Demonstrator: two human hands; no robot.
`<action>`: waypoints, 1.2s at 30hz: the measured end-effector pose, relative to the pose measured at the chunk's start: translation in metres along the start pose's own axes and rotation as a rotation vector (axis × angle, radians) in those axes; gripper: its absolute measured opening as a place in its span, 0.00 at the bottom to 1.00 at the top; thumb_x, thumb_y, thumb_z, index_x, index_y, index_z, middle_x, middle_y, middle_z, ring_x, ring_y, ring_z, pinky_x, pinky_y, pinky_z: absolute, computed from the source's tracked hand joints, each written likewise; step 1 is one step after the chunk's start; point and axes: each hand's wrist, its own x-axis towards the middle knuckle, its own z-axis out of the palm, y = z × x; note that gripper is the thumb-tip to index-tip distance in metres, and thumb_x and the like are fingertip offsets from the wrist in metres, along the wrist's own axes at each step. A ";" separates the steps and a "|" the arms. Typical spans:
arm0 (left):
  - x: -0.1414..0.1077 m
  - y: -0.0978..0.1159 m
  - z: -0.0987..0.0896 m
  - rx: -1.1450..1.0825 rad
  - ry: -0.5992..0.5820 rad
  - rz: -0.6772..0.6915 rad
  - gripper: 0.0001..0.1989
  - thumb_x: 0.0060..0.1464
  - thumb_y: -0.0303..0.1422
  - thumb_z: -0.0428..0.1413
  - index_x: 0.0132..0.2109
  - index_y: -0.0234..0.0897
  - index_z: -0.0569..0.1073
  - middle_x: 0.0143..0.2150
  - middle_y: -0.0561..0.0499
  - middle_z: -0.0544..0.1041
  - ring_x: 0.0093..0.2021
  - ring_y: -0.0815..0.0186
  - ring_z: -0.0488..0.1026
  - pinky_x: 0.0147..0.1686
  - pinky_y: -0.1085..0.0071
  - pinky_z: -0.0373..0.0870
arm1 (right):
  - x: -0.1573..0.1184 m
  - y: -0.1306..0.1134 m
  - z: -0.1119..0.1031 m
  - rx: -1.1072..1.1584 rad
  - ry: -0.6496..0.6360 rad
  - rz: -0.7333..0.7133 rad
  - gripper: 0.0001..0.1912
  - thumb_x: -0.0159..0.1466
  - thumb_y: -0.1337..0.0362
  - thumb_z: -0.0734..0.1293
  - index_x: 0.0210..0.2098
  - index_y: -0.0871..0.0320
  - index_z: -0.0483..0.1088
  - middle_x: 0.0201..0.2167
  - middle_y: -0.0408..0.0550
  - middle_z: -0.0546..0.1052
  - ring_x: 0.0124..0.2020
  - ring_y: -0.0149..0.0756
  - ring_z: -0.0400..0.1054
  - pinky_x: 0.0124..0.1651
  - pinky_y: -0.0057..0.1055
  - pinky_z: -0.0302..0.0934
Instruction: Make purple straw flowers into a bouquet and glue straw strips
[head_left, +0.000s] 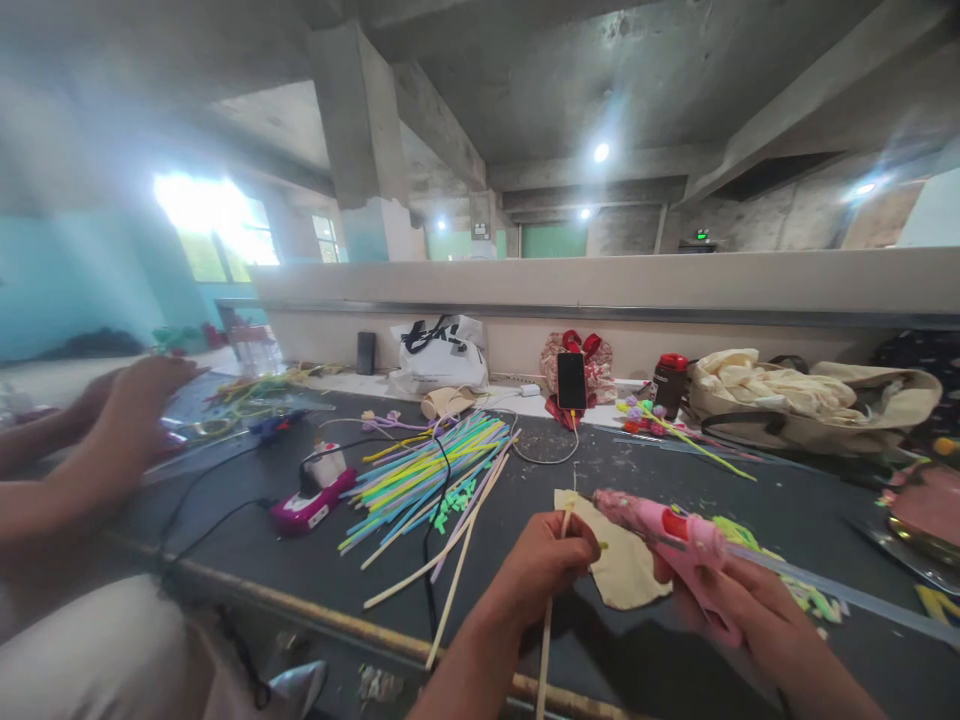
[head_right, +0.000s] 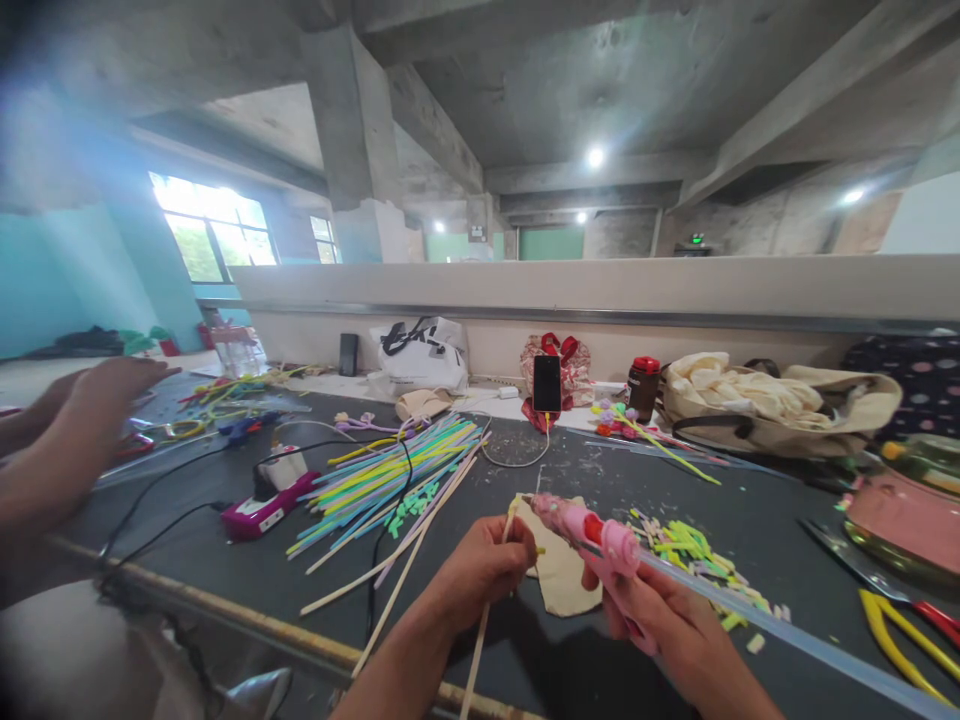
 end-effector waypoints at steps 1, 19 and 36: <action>0.000 0.000 -0.001 -0.019 0.013 0.000 0.03 0.32 0.26 0.53 0.19 0.34 0.64 0.12 0.61 0.57 0.13 0.79 0.48 0.15 0.76 0.37 | 0.001 -0.001 -0.005 -0.084 0.019 -0.043 0.21 0.60 0.50 0.55 0.34 0.58 0.71 0.16 0.44 0.68 0.18 0.32 0.59 0.21 0.28 0.53; 0.000 0.001 -0.006 -0.176 0.090 0.030 0.09 0.33 0.30 0.59 0.23 0.34 0.65 0.11 0.62 0.57 0.11 0.80 0.48 0.13 0.78 0.36 | 0.034 -0.015 -0.009 -0.761 -0.201 -0.434 0.11 0.61 0.62 0.59 0.41 0.53 0.69 0.37 0.50 0.72 0.36 0.37 0.66 0.37 0.31 0.59; 0.003 -0.003 -0.007 -0.224 0.030 0.050 0.11 0.32 0.31 0.60 0.23 0.33 0.66 0.15 0.60 0.60 0.16 0.79 0.53 0.17 0.78 0.44 | 0.062 -0.042 0.026 -0.510 -0.188 -0.582 0.06 0.59 0.68 0.61 0.29 0.58 0.69 0.26 0.45 0.71 0.26 0.29 0.64 0.29 0.25 0.57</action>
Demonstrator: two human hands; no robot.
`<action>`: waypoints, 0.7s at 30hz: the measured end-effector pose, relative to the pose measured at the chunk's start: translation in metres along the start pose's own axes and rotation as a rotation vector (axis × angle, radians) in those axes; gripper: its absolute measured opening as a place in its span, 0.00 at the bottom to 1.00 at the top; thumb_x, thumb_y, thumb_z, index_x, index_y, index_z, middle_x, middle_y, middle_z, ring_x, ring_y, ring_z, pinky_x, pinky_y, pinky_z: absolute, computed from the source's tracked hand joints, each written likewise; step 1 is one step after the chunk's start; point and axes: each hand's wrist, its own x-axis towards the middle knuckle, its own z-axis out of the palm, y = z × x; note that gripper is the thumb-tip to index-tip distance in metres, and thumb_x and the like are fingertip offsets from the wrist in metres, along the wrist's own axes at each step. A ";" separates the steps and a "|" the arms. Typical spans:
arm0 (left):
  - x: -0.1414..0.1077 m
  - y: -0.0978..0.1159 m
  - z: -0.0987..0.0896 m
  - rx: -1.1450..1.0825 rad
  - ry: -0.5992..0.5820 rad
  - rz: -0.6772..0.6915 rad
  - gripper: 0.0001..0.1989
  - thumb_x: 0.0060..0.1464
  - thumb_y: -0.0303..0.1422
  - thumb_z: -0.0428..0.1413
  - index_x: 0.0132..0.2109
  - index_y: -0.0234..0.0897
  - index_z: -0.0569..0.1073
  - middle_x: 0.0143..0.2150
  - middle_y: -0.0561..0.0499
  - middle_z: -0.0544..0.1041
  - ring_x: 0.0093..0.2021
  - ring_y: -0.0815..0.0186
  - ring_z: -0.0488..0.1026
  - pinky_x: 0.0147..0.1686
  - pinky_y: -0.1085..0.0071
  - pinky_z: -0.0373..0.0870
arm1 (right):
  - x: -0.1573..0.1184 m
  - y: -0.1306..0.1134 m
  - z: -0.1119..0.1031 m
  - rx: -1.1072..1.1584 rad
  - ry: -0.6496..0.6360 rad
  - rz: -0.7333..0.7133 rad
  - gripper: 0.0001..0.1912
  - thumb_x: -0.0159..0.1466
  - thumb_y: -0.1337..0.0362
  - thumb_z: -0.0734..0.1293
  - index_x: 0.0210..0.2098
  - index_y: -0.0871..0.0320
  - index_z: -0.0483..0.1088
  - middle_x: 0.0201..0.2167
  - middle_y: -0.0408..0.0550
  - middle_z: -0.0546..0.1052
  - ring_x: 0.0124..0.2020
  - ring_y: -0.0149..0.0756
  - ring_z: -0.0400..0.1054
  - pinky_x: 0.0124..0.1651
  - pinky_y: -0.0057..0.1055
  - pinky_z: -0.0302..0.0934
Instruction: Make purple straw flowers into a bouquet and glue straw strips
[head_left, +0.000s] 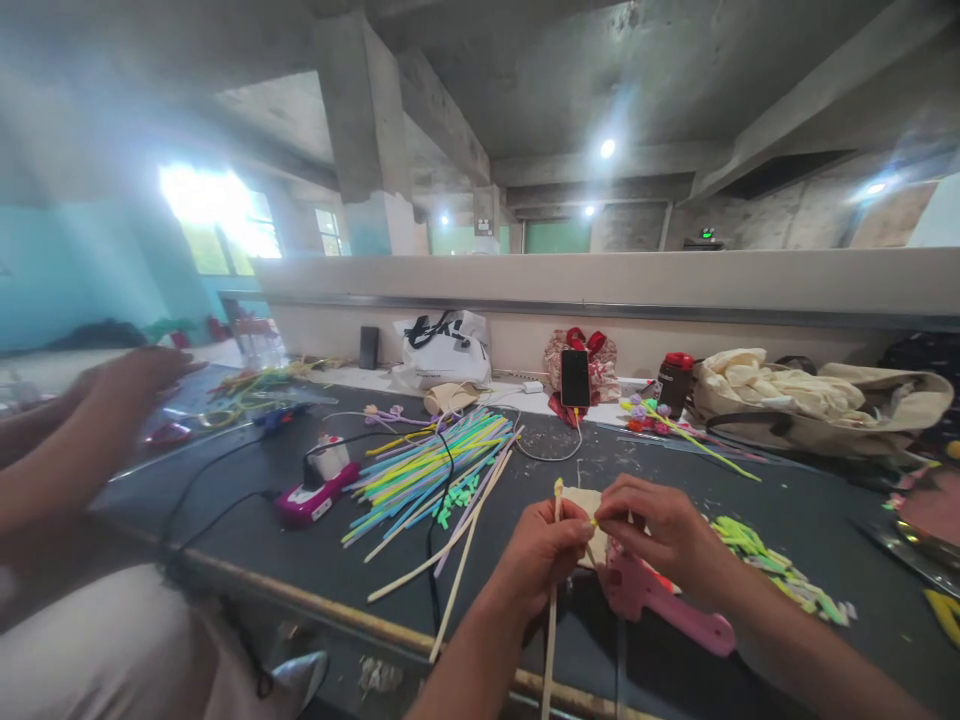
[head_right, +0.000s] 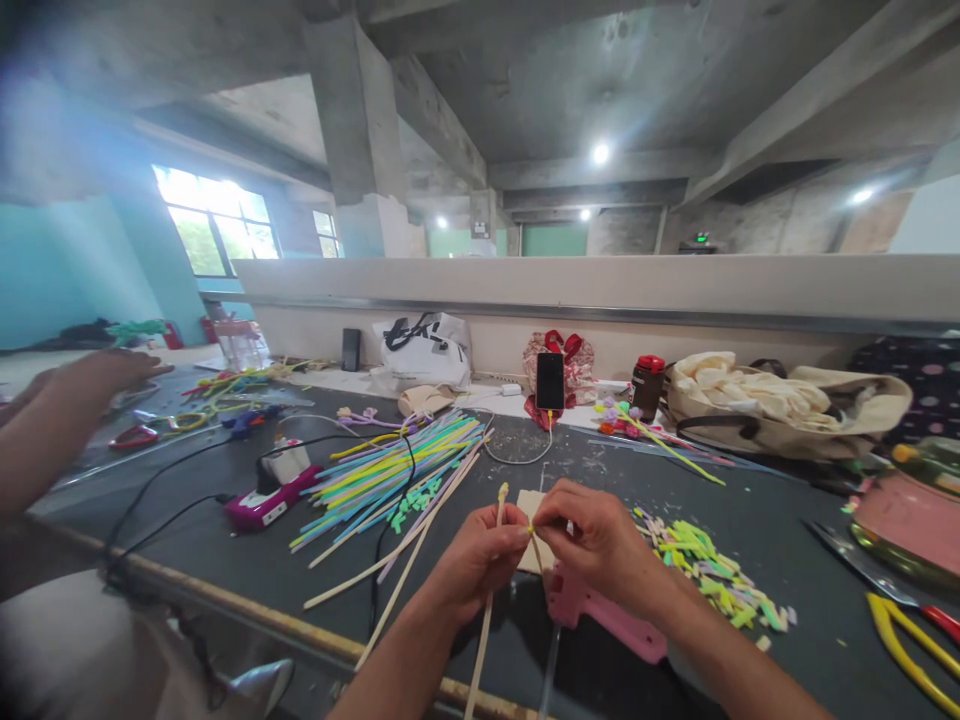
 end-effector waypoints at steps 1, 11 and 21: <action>-0.001 0.001 0.001 0.003 -0.007 -0.008 0.10 0.33 0.31 0.60 0.23 0.33 0.66 0.15 0.60 0.60 0.16 0.79 0.53 0.17 0.79 0.45 | 0.000 -0.001 0.000 0.001 -0.001 0.009 0.06 0.59 0.69 0.61 0.28 0.58 0.69 0.25 0.45 0.70 0.26 0.29 0.64 0.28 0.25 0.57; 0.001 0.002 0.001 0.092 -0.040 -0.193 0.08 0.42 0.35 0.50 0.23 0.34 0.64 0.18 0.57 0.64 0.11 0.80 0.50 0.10 0.81 0.36 | 0.000 0.023 -0.003 0.066 0.098 0.202 0.05 0.57 0.66 0.61 0.26 0.59 0.68 0.25 0.43 0.69 0.26 0.30 0.63 0.30 0.26 0.57; 0.006 -0.004 -0.008 0.163 0.072 -0.101 0.12 0.36 0.31 0.60 0.31 0.28 0.72 0.18 0.57 0.65 0.15 0.80 0.57 0.12 0.84 0.49 | -0.008 0.028 0.000 0.054 0.130 0.250 0.05 0.57 0.66 0.61 0.26 0.59 0.67 0.24 0.42 0.69 0.26 0.31 0.65 0.30 0.26 0.58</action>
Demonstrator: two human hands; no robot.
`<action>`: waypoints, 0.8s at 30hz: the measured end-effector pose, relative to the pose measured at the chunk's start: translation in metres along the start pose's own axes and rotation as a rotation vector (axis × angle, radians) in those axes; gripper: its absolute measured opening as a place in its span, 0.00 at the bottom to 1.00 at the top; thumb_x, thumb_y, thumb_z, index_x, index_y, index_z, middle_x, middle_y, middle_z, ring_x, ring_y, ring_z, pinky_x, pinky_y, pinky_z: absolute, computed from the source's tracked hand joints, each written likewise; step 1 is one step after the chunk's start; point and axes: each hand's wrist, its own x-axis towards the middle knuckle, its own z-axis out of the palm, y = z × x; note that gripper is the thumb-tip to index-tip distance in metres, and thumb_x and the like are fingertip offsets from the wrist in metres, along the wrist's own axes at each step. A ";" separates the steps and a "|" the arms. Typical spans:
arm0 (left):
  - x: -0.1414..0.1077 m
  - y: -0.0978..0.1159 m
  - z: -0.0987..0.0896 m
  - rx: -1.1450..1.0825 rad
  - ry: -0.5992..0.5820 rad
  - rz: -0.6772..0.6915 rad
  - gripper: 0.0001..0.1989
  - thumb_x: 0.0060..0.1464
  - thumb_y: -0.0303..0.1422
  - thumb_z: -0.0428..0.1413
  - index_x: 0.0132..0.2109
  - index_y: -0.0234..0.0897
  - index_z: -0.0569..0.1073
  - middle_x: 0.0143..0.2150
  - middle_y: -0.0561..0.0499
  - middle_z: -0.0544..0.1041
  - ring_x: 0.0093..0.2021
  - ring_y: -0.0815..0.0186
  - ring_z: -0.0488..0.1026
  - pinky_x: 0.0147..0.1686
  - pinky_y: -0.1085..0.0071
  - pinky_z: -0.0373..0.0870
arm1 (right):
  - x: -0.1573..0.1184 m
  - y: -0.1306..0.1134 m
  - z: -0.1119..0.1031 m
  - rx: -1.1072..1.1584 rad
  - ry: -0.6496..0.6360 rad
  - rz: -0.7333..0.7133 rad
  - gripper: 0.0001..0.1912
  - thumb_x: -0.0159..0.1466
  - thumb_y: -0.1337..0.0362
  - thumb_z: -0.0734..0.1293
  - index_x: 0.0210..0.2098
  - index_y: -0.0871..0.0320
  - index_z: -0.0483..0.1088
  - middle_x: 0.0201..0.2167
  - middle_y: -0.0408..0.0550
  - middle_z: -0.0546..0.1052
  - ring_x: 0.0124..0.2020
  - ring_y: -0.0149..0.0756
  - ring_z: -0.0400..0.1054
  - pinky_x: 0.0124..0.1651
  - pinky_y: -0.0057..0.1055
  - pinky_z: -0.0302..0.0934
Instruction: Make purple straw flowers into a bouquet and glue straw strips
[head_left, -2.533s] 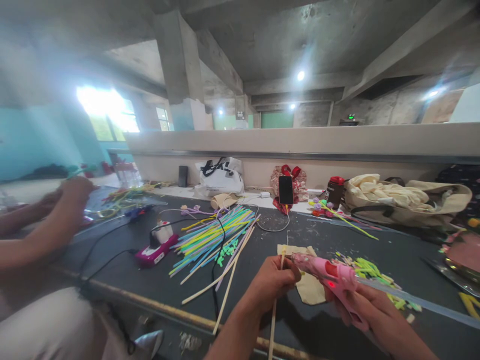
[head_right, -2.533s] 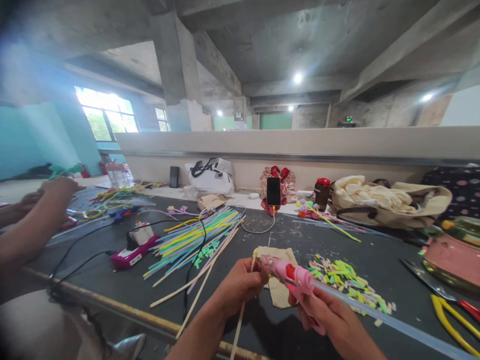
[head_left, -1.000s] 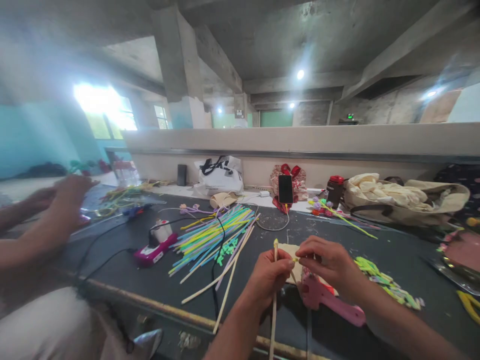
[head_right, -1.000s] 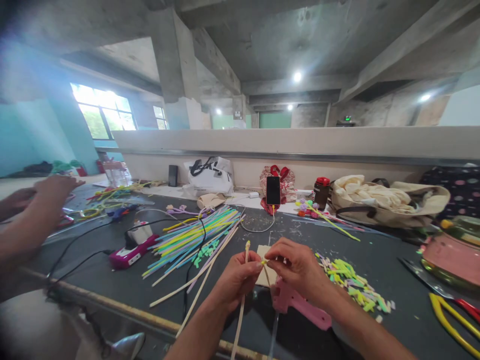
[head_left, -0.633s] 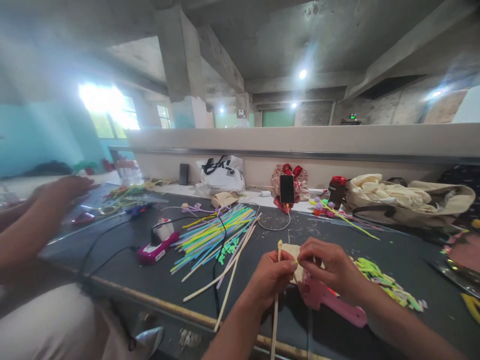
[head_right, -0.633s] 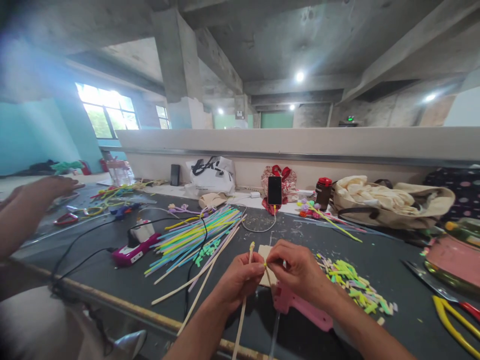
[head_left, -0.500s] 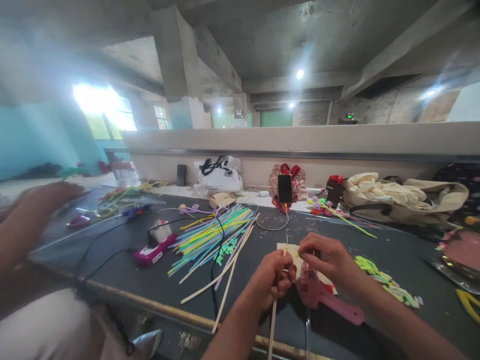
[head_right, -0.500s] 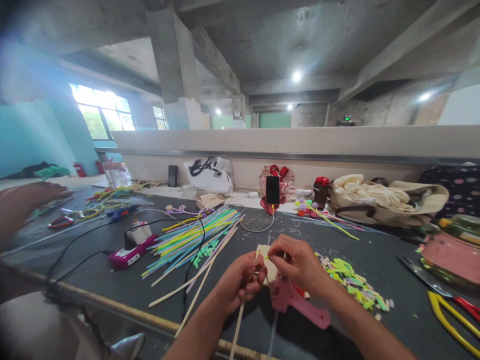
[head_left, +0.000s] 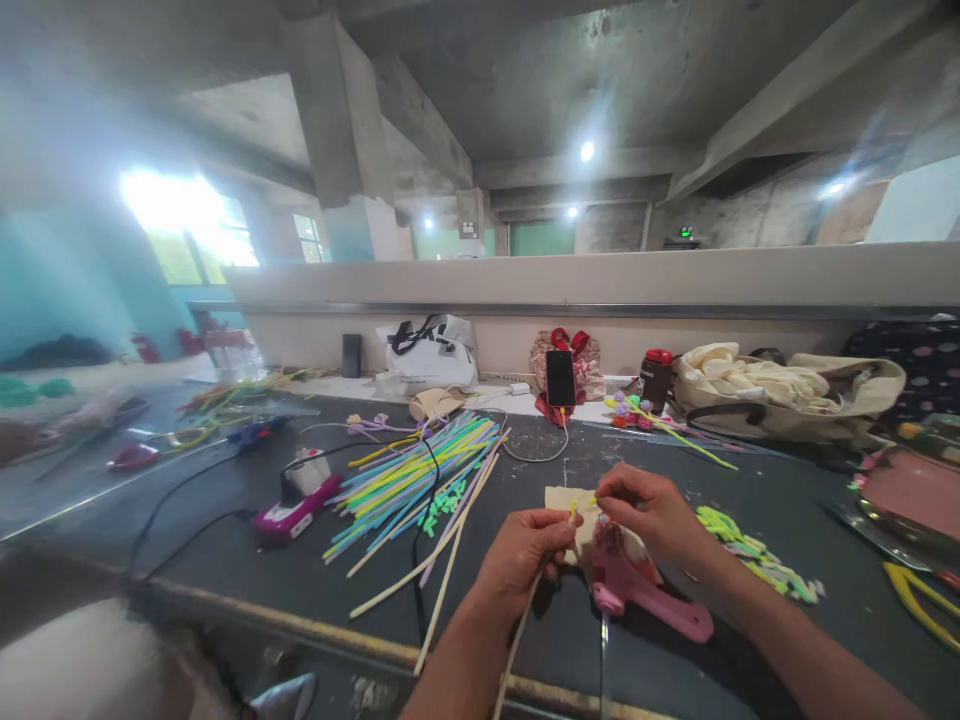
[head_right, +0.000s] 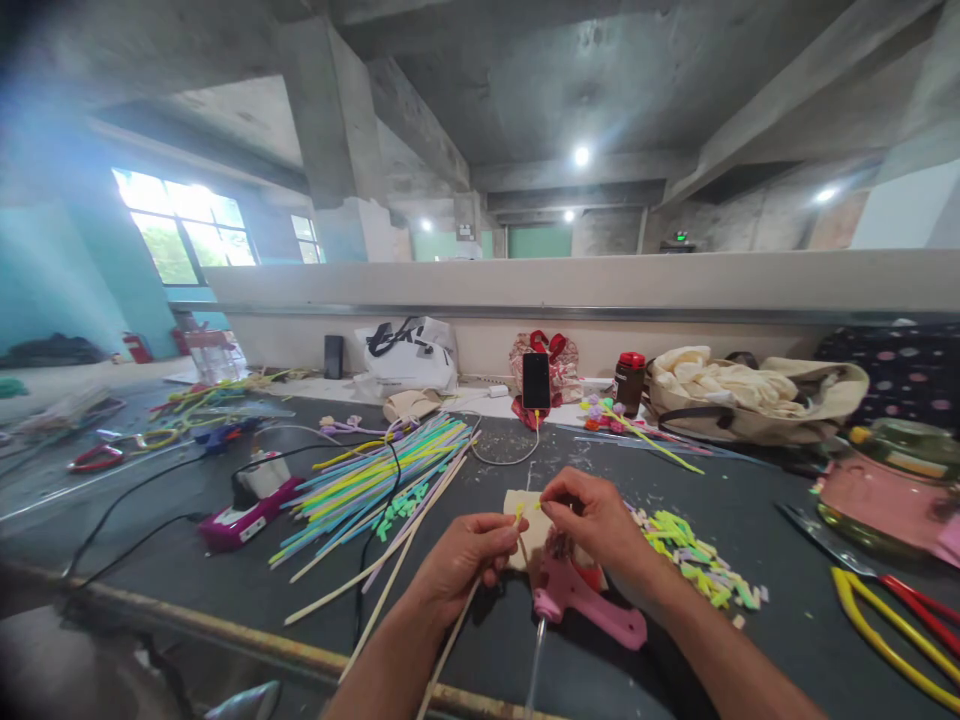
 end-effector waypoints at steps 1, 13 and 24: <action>0.001 -0.001 -0.001 -0.002 0.014 0.000 0.12 0.36 0.31 0.61 0.31 0.29 0.72 0.18 0.57 0.66 0.15 0.80 0.58 0.12 0.84 0.49 | 0.000 0.001 -0.001 -0.009 0.003 -0.005 0.05 0.57 0.66 0.61 0.27 0.59 0.68 0.24 0.43 0.70 0.26 0.31 0.65 0.30 0.26 0.58; 0.001 0.003 0.002 0.020 -0.017 -0.081 0.09 0.38 0.33 0.56 0.21 0.32 0.66 0.13 0.58 0.64 0.09 0.81 0.51 0.08 0.83 0.41 | -0.002 -0.001 -0.002 -0.044 -0.052 -0.146 0.06 0.58 0.67 0.62 0.28 0.59 0.69 0.27 0.45 0.71 0.30 0.31 0.65 0.34 0.27 0.58; -0.002 0.006 0.004 0.078 0.010 -0.107 0.05 0.38 0.31 0.54 0.23 0.33 0.66 0.12 0.60 0.62 0.08 0.82 0.47 0.09 0.82 0.36 | -0.007 -0.004 0.006 -0.165 -0.058 -0.247 0.06 0.59 0.68 0.61 0.29 0.58 0.70 0.29 0.45 0.72 0.30 0.30 0.65 0.33 0.26 0.57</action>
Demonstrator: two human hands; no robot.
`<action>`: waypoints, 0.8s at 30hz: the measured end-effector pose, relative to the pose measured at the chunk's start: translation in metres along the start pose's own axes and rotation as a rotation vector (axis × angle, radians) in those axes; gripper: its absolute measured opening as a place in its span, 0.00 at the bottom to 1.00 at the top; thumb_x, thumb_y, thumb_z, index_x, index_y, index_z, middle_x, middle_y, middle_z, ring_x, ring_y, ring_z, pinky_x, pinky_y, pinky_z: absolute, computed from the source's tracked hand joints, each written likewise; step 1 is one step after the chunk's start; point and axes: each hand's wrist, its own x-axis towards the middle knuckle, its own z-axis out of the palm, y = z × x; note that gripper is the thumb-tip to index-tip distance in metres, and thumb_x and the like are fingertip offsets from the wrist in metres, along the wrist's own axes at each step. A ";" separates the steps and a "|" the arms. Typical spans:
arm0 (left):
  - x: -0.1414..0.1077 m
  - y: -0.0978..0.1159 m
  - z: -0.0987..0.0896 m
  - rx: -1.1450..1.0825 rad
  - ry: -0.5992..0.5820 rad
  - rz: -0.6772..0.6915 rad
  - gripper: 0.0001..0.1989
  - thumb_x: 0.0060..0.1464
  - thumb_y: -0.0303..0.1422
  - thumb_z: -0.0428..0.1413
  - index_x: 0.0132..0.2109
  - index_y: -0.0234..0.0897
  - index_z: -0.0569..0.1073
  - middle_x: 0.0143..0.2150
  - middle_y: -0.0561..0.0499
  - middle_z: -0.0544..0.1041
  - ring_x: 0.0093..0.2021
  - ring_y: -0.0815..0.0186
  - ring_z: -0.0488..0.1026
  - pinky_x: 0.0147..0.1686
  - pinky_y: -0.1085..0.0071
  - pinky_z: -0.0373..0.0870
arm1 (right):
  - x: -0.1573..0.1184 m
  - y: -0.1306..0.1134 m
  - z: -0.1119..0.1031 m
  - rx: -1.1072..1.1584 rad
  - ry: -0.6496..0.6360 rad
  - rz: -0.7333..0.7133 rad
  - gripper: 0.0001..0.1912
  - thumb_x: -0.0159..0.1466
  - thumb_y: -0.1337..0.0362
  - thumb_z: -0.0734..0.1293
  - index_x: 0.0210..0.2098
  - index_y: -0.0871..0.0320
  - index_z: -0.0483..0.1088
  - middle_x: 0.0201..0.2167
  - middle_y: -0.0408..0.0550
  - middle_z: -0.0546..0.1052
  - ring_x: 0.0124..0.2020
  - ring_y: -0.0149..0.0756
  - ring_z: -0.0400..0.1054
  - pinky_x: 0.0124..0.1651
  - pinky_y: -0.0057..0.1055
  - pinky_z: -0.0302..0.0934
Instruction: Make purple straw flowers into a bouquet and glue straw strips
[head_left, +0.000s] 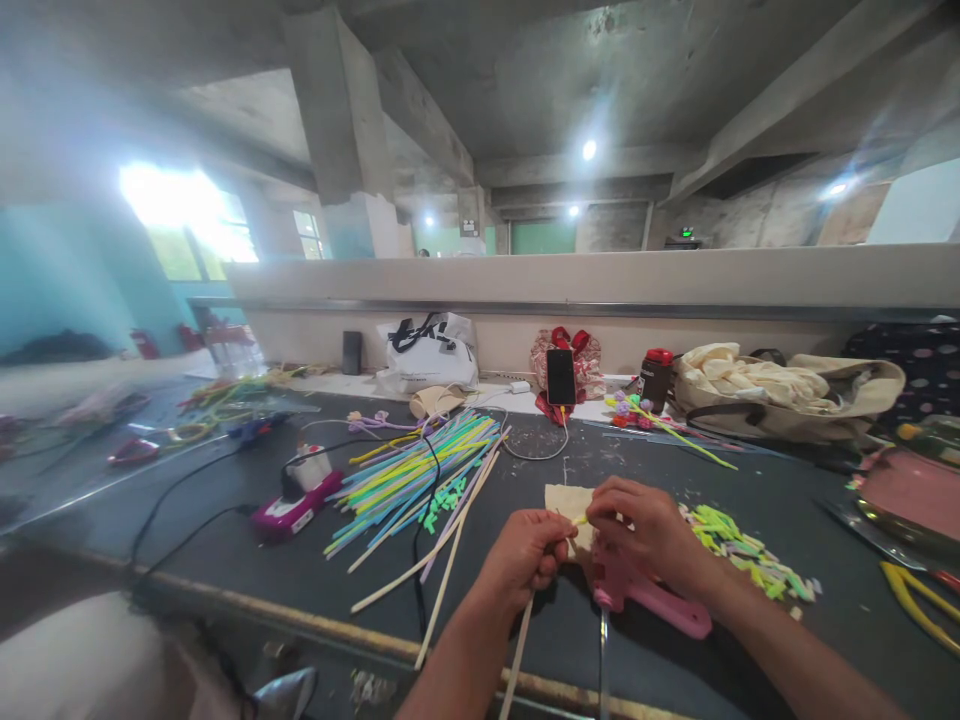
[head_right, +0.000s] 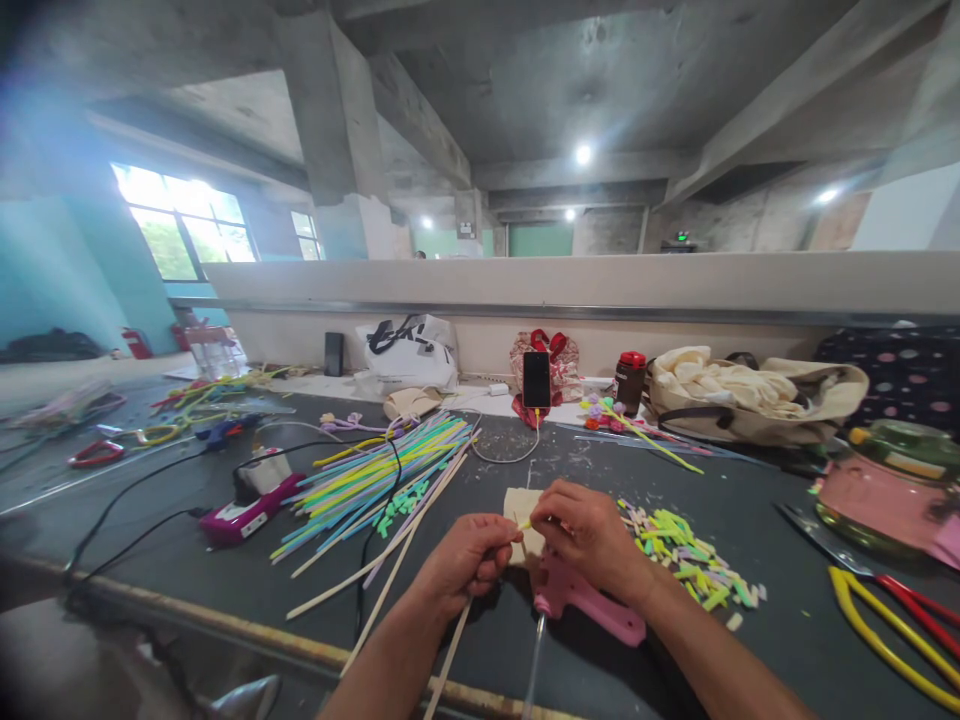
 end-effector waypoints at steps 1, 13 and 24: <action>-0.001 0.000 0.001 0.004 0.004 -0.001 0.05 0.38 0.31 0.54 0.22 0.33 0.66 0.11 0.60 0.62 0.08 0.82 0.47 0.09 0.82 0.36 | 0.000 0.000 0.000 -0.007 -0.007 0.001 0.06 0.60 0.68 0.61 0.29 0.58 0.70 0.29 0.45 0.72 0.30 0.30 0.65 0.34 0.26 0.57; -0.001 -0.002 0.000 0.036 -0.005 0.001 0.05 0.39 0.31 0.53 0.22 0.33 0.66 0.12 0.60 0.63 0.08 0.82 0.48 0.09 0.81 0.37 | -0.002 0.005 0.005 -0.059 -0.021 -0.032 0.06 0.58 0.70 0.62 0.28 0.57 0.69 0.28 0.45 0.72 0.29 0.30 0.65 0.33 0.26 0.57; 0.001 -0.003 0.000 0.055 -0.009 0.029 0.05 0.40 0.32 0.53 0.24 0.34 0.66 0.12 0.60 0.63 0.08 0.82 0.47 0.09 0.80 0.36 | -0.004 0.005 0.007 -0.127 0.001 -0.024 0.06 0.57 0.71 0.61 0.26 0.58 0.67 0.25 0.44 0.71 0.27 0.30 0.63 0.30 0.25 0.55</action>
